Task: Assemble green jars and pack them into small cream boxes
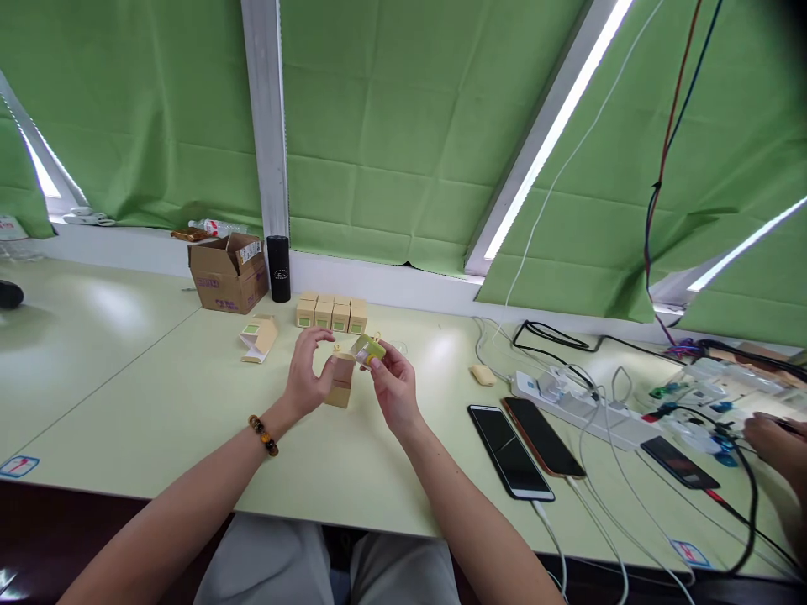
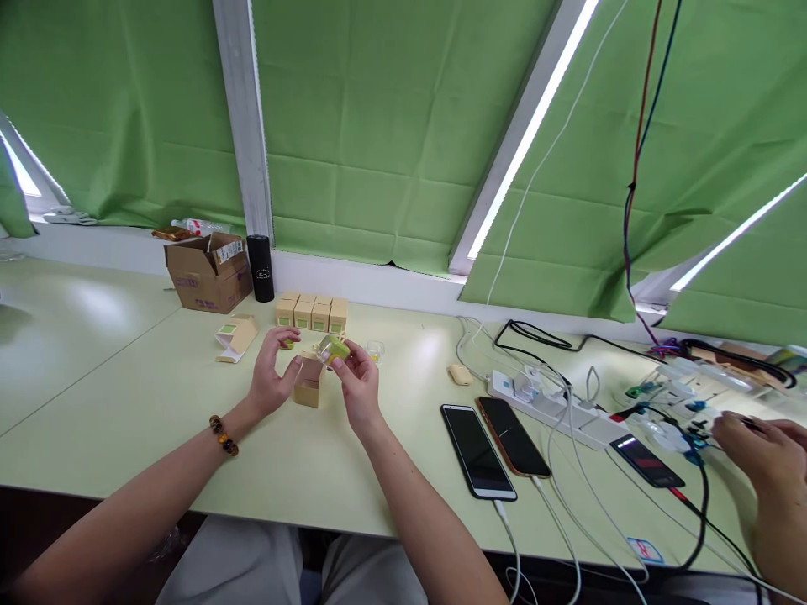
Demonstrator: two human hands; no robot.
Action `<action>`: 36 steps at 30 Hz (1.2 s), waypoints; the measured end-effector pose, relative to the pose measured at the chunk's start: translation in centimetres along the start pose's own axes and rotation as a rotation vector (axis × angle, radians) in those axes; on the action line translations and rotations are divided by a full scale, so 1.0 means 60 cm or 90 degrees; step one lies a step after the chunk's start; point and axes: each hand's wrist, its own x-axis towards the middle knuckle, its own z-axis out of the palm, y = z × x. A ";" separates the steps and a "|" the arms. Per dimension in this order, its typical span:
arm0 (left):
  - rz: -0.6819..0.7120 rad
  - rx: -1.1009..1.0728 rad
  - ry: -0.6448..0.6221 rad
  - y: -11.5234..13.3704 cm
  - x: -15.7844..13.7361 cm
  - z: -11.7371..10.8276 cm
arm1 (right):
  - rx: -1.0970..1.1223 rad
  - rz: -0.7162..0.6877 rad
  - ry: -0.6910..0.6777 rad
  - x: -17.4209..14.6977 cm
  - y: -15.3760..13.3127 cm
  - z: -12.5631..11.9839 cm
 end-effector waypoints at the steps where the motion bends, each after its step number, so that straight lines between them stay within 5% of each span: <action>1: -0.027 -0.010 -0.011 -0.004 0.000 0.001 | 0.002 -0.004 0.001 0.000 -0.001 0.000; 9: -0.084 -0.074 -0.071 -0.012 0.000 -0.002 | -0.039 -0.007 0.037 0.002 0.002 -0.002; 16: -0.073 -0.093 -0.013 -0.011 -0.001 -0.005 | -0.041 -0.033 0.062 0.002 0.000 -0.001; 36: -0.204 -0.101 -0.139 -0.026 -0.024 0.026 | -0.089 -0.070 -0.017 -0.009 0.001 0.008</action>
